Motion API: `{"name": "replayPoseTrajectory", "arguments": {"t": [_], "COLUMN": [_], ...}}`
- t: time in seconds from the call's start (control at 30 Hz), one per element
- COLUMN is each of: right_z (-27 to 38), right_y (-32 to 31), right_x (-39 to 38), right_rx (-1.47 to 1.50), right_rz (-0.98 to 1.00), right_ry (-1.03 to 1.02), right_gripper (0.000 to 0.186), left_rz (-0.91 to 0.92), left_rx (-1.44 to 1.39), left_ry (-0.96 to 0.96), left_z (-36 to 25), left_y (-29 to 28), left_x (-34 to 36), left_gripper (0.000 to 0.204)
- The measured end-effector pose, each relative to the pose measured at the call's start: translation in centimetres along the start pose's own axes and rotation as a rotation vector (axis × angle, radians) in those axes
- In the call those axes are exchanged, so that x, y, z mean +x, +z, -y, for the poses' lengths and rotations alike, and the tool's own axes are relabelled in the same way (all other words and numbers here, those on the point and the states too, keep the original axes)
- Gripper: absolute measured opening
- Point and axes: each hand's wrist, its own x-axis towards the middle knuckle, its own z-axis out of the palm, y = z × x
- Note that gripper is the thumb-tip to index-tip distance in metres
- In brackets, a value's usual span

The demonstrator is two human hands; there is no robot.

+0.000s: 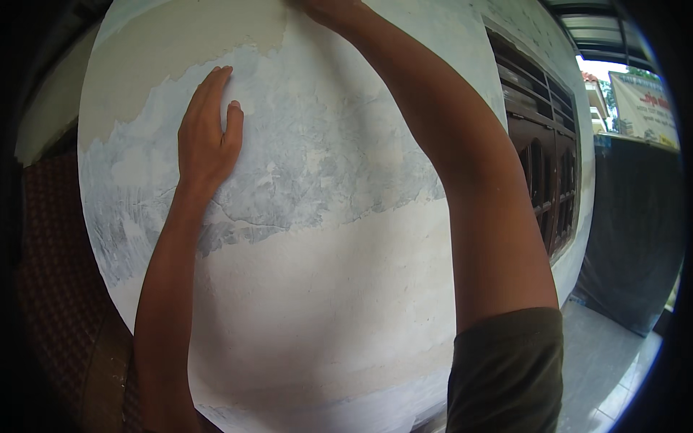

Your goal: The person patches and smooths a wall by applying wall filler from a tray to the wall with a putty knife.

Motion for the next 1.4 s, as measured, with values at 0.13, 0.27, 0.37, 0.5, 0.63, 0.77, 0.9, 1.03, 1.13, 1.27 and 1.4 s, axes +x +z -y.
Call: {"name": "replayPoseTrajectory", "arguments": {"t": [0.13, 0.27, 0.37, 0.5, 0.63, 0.77, 0.9, 1.03, 1.13, 1.27, 1.4], "right_z": [3.0, 3.3, 0.6, -1.1, 3.6, 5.5, 1.6, -0.6, 3.4, 6.6, 2.7], "right_y": [-3.3, -4.7, -3.8, -0.9, -2.8, -5.8, -4.7, -1.8, -1.5, -4.9, -5.1], "right_x": [-3.8, -5.1, -1.7, 0.6, -3.4, -6.4, -1.9, 1.0, -1.3, -6.0, -1.9], "right_rx": [0.074, 0.216, 0.175, 0.049, 0.017, 0.222, 0.161, 0.028, 0.088, 0.269, 0.192], "right_rz": [0.177, 0.078, -0.043, -0.074, 0.096, 0.109, 0.038, 0.041, 0.131, 0.037, -0.039], "right_ry": [-0.049, -0.035, 0.016, 0.099, 0.026, -0.009, 0.157, 0.131, 0.005, -0.151, -0.006], "right_gripper": [0.024, 0.029, 0.031, 0.028, 0.023, 0.029, 0.031, 0.027, 0.026, 0.038, 0.036], "left_rz": [0.001, -0.015, -0.011, -0.001, -0.009, -0.008, -0.023, -0.015, -0.002, -0.008, -0.019], "left_rx": [0.036, 0.056, 0.039, 0.013, 0.004, 0.054, 0.050, 0.016, 0.031, 0.059, 0.063], "left_ry": [-0.010, 0.011, 0.006, 0.003, -0.012, -0.009, 0.013, 0.011, -0.008, -0.003, 0.015], "left_z": [0.6, 0.9, 0.5, 0.0, 0.4, 0.8, 0.6, 0.0, 0.7, 1.0, 0.5], "left_y": [-0.2, 0.0, -0.1, 0.2, 0.2, -0.4, 0.4, 0.3, 0.1, -0.3, 0.0], "left_x": [-0.4, -0.6, -0.3, -0.1, -0.3, -0.7, -0.4, 0.1, -0.5, -0.7, -0.4], "left_gripper": [0.045, 0.045, 0.045, 0.044, 0.044, 0.044, 0.044, 0.044, 0.044, 0.044, 0.044]}}
